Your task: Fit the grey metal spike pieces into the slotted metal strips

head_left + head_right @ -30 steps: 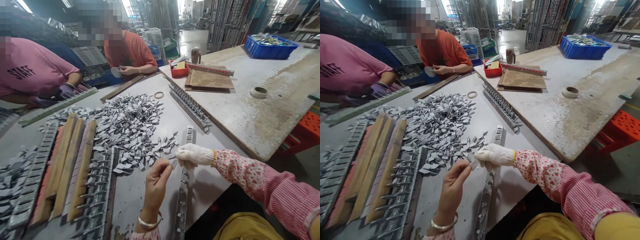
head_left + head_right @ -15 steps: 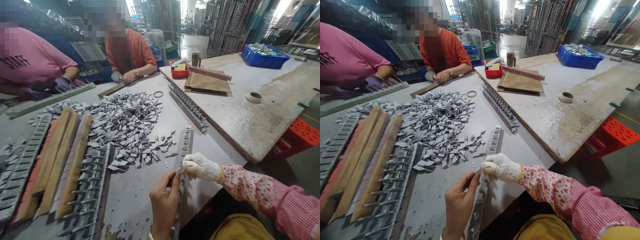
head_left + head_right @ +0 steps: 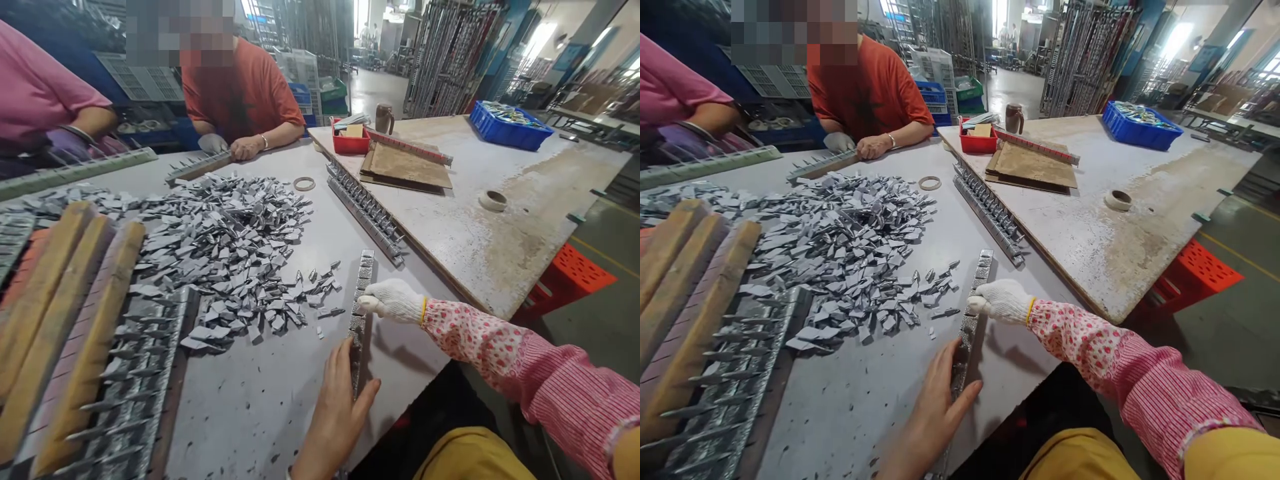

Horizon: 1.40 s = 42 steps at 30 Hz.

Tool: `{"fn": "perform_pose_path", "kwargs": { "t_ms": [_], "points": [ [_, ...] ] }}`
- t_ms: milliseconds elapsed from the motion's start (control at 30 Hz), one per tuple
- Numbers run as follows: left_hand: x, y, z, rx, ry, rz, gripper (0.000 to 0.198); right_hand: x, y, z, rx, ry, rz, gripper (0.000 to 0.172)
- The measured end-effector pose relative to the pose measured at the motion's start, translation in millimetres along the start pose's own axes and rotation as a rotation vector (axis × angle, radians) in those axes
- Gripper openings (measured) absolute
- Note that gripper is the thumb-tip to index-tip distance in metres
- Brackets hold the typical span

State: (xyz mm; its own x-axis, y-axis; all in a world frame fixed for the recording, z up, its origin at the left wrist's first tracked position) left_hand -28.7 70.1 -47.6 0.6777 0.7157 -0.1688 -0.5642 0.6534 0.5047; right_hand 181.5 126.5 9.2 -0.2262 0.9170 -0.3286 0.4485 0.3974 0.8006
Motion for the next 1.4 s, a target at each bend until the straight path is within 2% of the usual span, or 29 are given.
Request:
{"fn": "perform_pose_path", "kwargs": {
  "t_ms": [167, 300, 433, 500, 633, 700, 767, 833, 900, 967, 1067, 1167, 1233, 1300, 1400],
  "points": [
    [-3, -10.4, -9, 0.043, -0.011, -0.016, 0.062, 9, -4, -7, -0.364, -0.05, -0.064, 0.048],
    [-3, -10.3, -8, 0.054, -0.051, 0.022, 0.06, 17, -3, -16, -0.497, -0.061, -0.14, 0.052],
    [-3, -11.1, -9, 0.044, -0.011, -0.014, 0.062, 24, -6, -21, -0.551, -0.053, -0.229, 0.054],
    [-3, -12.5, -8, 0.03, -0.006, -0.015, 0.061, 25, -12, -22, -0.57, -0.036, -0.221, 0.053],
    [-7, -10.6, -5, 0.0, 0.001, -0.013, 0.059, 20, -25, -20, -0.59, -0.029, -0.113, 0.052],
    [-6, -1.4, -3, -0.051, 0.002, -0.048, 0.06, 17, -29, -19, -0.582, -0.026, -0.083, 0.052],
    [2, 16.1, -2, -0.124, 0.023, -0.064, 0.054, 16, -31, -18, -0.565, -0.028, -0.075, 0.053],
    [20, 40.6, -3, -0.075, 0.057, 0.029, 0.042, 16, -32, -16, -0.542, -0.035, -0.06, 0.055],
    [46, 65.6, -6, 0.213, 0.062, 0.197, 0.039, 15, -32, -16, -0.514, -0.022, -0.047, 0.058],
    [74, 81.3, -11, 0.515, 0.075, 0.209, 0.044, 13, -32, -17, -0.471, 0.016, -0.063, 0.061],
    [98, 91.6, -21, 0.634, 0.082, 0.122, 0.039, 9, -24, -14, -0.354, 0.039, -0.051, 0.061],
    [95, 97.7, -29, 0.621, 0.1, 0.029, 0.019, 2, -9, -5, -0.135, 0.014, 0.053, 0.055],
    [90, 103.0, -32, 0.6, 0.118, -0.006, 0.013, -3, -2, 1, 0.04, 0.01, 0.089, 0.05],
    [91, 108.7, -33, 0.596, 0.135, 0.044, 0.017, -5, 1, 4, 0.18, 0.015, 0.096, 0.047],
    [104, 113.0, -32, 0.614, 0.158, 0.192, 0.024, -8, -1, 2, 0.257, 0.047, 0.102, 0.045]
  ]
}}
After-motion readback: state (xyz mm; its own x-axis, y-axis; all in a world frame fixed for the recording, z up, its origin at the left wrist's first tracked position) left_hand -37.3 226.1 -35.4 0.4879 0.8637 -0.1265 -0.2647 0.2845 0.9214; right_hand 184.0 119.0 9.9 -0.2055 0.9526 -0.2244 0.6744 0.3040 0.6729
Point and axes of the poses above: each hand's wrist, its own x-axis towards the middle knuckle, its own y-axis out of the back of the hand, z = x × y, the point moved 2 cm from there along x, towards the middle knuckle, and after that the axes turned 10 degrees about -z, right-handed, at the moved point
